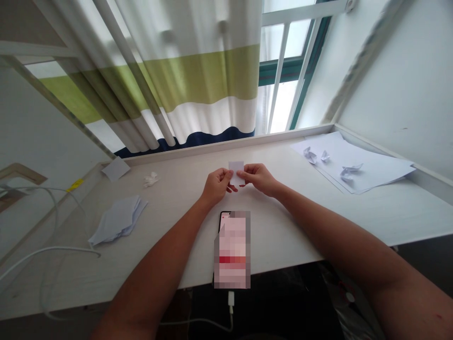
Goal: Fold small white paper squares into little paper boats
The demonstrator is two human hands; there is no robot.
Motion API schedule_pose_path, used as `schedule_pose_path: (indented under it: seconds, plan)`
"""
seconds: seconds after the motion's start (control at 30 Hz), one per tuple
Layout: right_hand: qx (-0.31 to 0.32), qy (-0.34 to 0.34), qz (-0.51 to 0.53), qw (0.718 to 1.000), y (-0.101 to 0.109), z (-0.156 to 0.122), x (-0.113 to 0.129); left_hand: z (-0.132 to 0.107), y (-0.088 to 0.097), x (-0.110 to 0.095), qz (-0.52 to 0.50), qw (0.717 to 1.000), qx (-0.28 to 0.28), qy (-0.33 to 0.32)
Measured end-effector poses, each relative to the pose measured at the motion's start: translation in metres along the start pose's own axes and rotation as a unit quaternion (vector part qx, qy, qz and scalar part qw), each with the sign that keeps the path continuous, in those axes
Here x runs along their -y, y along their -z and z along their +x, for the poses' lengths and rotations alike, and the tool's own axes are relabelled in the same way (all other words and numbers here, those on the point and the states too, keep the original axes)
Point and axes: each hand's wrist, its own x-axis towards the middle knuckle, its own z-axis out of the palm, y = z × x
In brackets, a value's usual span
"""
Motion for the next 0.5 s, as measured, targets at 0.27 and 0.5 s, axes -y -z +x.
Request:
schedule_pose_path:
  seconds: [0.27, 0.5]
  plan:
    - [0.016, 0.006, -0.005, 1.0, 0.0005, -0.0008, -0.0013, 0.0041, 0.0024, 0.0027, -0.034, 0.999, -0.013, -0.024]
    - [0.021, 0.005, 0.108, 0.994, 0.0015, -0.0009, 0.0014, 0.0039, 0.0031, -0.0027, -0.103, 0.995, -0.007, 0.001]
